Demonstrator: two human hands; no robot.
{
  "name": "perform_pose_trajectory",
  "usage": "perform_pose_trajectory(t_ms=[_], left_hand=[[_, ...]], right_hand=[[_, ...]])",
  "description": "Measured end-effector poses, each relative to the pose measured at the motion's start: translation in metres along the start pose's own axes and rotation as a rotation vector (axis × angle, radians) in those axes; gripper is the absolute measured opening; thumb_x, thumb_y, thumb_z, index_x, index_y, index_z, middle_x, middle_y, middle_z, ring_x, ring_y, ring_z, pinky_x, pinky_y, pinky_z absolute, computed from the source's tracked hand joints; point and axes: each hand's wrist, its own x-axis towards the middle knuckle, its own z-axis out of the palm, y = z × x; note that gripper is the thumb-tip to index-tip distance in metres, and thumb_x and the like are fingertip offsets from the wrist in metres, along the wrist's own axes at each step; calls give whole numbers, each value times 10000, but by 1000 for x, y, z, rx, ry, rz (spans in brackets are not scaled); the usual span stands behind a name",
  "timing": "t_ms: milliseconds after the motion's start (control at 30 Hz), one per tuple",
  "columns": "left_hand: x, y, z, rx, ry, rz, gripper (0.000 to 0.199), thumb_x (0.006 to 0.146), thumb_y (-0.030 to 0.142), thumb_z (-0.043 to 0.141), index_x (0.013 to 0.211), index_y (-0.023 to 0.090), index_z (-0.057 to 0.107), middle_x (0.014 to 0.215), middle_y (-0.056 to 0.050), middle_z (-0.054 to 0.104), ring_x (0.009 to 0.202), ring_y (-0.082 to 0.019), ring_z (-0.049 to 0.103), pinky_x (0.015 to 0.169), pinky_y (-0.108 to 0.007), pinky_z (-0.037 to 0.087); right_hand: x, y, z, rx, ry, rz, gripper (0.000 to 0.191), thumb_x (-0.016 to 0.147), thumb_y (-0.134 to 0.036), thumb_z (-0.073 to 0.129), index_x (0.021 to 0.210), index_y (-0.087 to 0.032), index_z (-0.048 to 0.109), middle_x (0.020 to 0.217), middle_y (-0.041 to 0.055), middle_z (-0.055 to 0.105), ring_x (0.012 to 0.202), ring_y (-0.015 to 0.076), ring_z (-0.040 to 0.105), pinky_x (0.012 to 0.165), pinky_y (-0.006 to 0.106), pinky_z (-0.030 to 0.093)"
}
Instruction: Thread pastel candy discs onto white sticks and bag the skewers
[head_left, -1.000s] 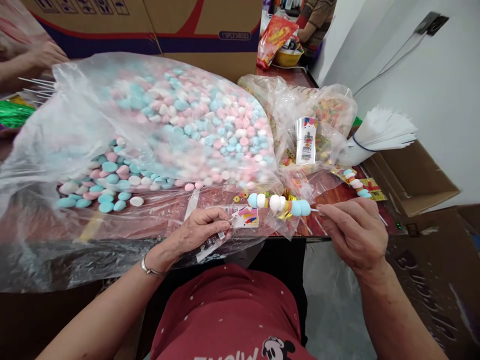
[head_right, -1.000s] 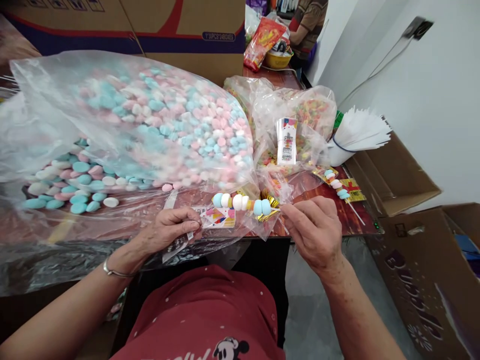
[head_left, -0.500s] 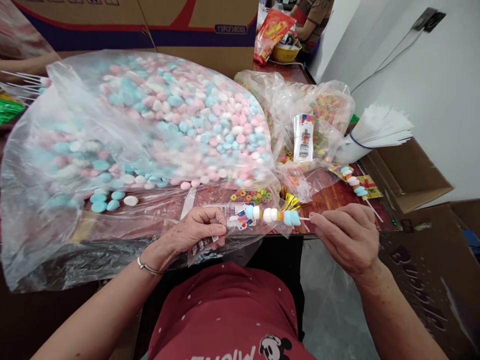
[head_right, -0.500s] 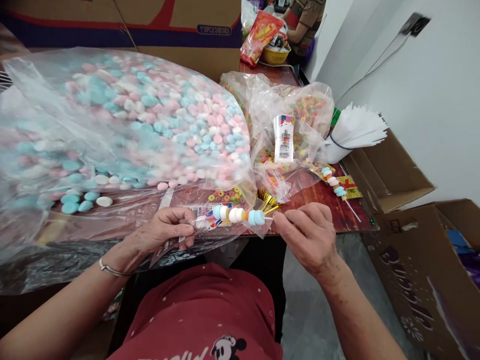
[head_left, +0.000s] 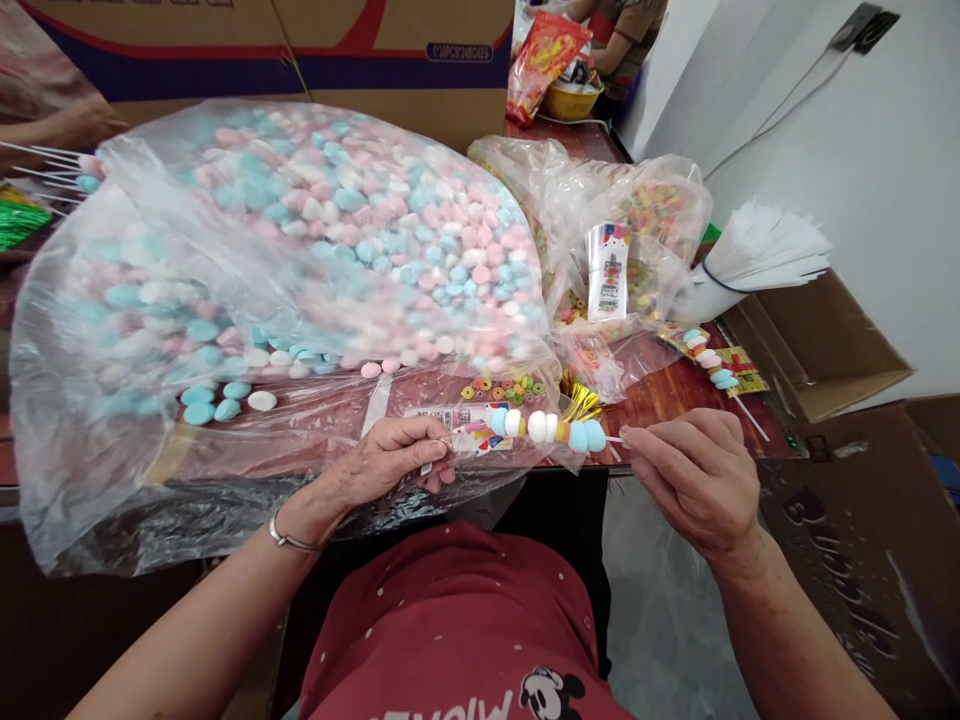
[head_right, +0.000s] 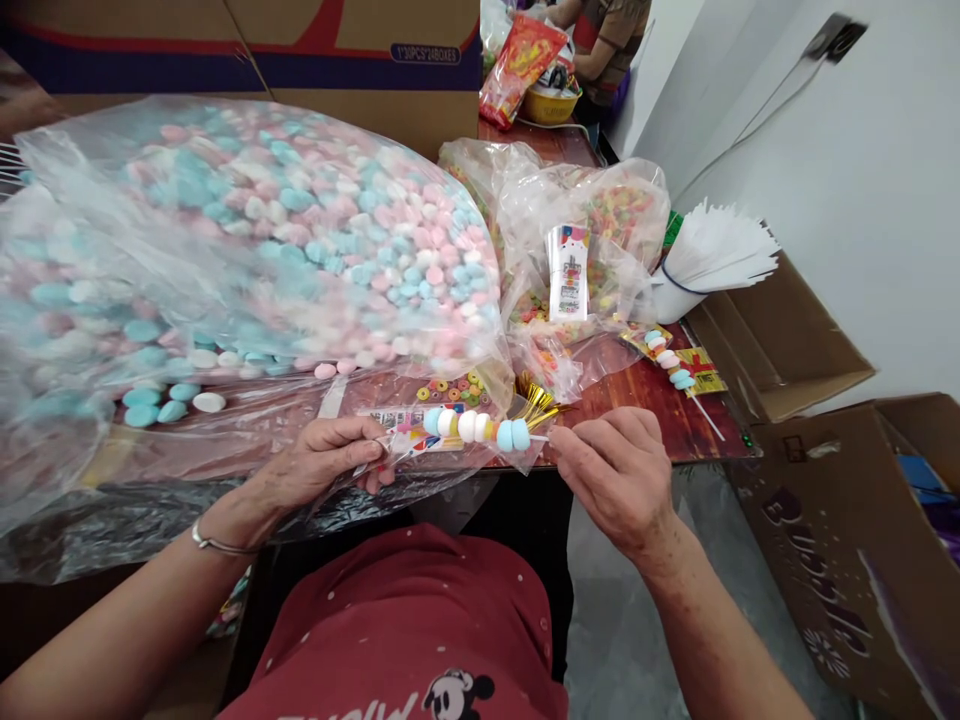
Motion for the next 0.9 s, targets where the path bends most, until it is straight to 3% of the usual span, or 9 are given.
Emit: perform_pose_trajectory(t_ms=[300, 500, 733, 900], left_hand=[[5, -3, 11, -13, -54, -39, 357, 699, 416, 796, 707, 140, 569, 602, -26, 674, 495, -110, 567, 493, -216, 447], [5, -6, 11, 190, 42, 121, 299, 802, 405, 703, 720, 121, 659, 643, -33, 653, 579, -111, 557, 543, -214, 426], [4, -10, 6, 233, 1, 131, 319, 820, 442, 688, 763, 129, 698, 681, -50, 677, 616, -132, 577, 582, -234, 442], [6, -5, 7, 116, -78, 85, 340, 779, 453, 735, 722, 126, 661, 654, -53, 678, 596, -136, 587, 594, -250, 465]], right_hand=[[2, -9, -2, -3, 39, -21, 165, 838, -92, 654, 984, -163, 623, 742, 40, 669, 689, 173, 506, 665, 347, 383], [-3, -2, -6, 15, 46, 66, 138, 867, -120, 621, 990, -183, 625, 774, 40, 669, 697, 177, 530, 688, 355, 411], [-4, 2, -6, 37, 59, 96, 167, 868, -119, 615, 997, -225, 626, 773, 24, 671, 684, 174, 533, 684, 351, 422], [-1, 1, -3, 33, 29, 69, 191, 872, -144, 614, 1032, -243, 649, 761, 17, 678, 676, 171, 536, 679, 350, 410]])
